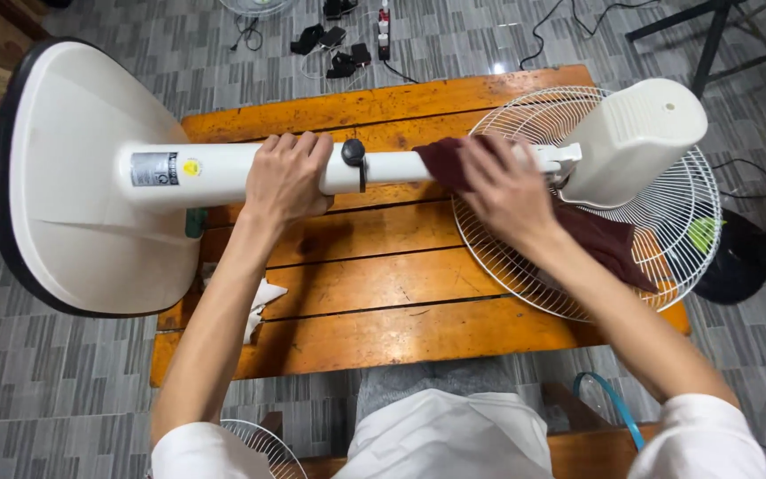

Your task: Cleaning the motor housing and assembling the guard of a pedestal fan

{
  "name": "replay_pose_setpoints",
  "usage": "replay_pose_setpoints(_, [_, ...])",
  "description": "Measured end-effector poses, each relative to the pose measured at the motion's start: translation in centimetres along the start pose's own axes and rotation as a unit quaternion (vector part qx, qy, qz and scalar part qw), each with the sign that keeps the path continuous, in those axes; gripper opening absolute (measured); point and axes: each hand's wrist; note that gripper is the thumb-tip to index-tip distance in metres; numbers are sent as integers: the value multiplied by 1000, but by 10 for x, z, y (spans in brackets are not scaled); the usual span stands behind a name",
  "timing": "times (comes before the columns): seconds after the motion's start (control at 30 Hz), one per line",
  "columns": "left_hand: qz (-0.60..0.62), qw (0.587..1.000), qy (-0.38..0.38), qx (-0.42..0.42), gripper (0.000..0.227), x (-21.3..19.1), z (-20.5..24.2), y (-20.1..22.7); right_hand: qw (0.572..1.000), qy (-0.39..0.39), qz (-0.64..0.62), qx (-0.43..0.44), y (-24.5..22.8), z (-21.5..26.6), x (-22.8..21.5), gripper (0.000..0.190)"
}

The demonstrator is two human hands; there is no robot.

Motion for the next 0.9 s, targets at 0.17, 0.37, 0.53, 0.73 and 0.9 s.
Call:
replay_pose_setpoints(0.17, [-11, 1000, -12, 15, 87, -2, 0, -1, 987, 66, -108, -95, -77, -70, 12, 55])
replay_pose_setpoints(0.37, [-20, 1000, -21, 10, 88, -17, 3, 2, 994, 82, -14, -74, -17, -50, -9, 57])
replay_pose_setpoints(0.53, [-7, 1000, -3, 6, 83, -11, 4, 5, 999, -8, 40, 14, 17, -20, -27, 28])
replay_pose_setpoints(0.73, [-19, 1000, -4, 12, 87, -4, 5, 4, 989, 53, -113, -82, -66, -75, -27, 51])
replay_pose_setpoints(0.9, [-8, 1000, -9, 17, 89, -15, 8, 3, 993, 67, -46, -84, -20, -43, -11, 40])
Point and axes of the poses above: each hand's wrist, its own z-axis away from the middle knuckle, its own x-axis out of the palm, y = z × x, and after that the axes turned 14 degrees about -y, right-handed
